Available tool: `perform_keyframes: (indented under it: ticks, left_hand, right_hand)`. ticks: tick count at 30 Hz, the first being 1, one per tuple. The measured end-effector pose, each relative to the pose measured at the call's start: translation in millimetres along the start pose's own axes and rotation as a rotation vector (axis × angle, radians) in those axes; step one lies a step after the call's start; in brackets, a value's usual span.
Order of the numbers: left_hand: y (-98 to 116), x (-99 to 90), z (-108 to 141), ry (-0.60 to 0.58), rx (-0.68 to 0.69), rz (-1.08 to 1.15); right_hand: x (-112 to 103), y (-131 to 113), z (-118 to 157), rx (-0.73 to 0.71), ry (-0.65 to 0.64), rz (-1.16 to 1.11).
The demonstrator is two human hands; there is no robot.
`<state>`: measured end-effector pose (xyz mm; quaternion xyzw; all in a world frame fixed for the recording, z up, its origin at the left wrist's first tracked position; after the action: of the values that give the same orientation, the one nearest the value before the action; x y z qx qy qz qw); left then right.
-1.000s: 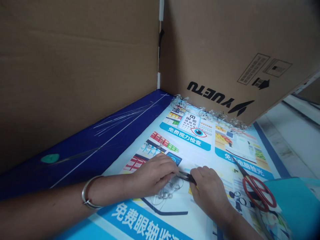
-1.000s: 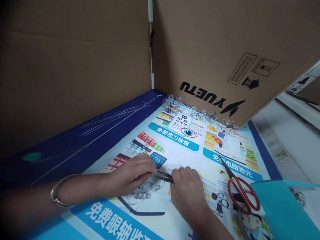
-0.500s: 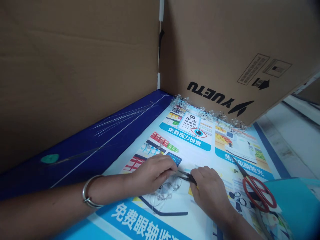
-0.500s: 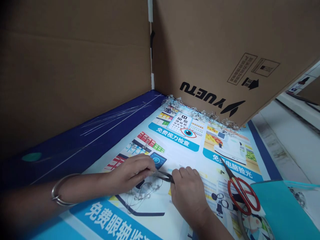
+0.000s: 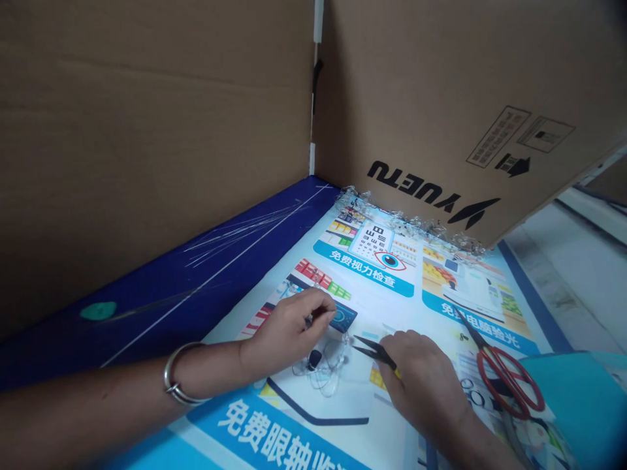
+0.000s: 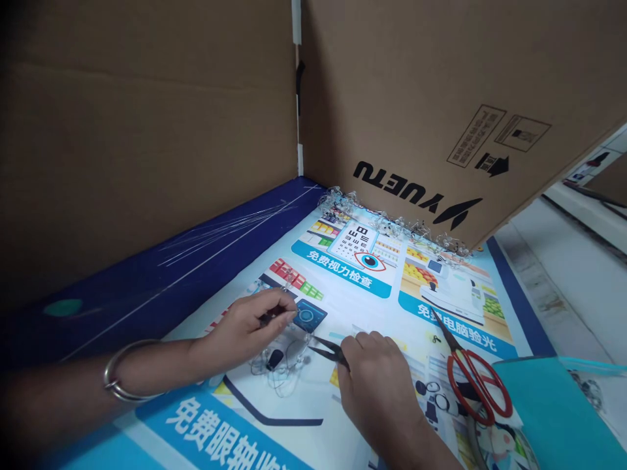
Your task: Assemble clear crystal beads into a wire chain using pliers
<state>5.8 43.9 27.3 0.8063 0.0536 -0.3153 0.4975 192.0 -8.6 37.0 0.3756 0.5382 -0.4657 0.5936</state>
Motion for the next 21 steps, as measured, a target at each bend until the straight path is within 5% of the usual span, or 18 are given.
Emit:
perform_keyframes:
  ticks: [5,21]
  left_hand:
    - [2,-3.2,0,0.040,-0.016,-0.001]
    - [7,-2.3,4,0.062,0.039,0.035]
  right_hand:
    - [-4,-4,7,0.048,-0.118,0.022]
    - [-6,-12,2,0.030,-0.075,0.130]
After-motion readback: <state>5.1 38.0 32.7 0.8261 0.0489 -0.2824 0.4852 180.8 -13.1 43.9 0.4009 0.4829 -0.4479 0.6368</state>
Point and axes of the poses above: each hand's wrist, its own z-axis away from the middle knuckle, its own x-axis out of the palm, y = z × x, the point moved 4 cm from there along -z, towards the middle knuckle, and after that the axes turned 4 degrees about -y, right-handed, at the moved point
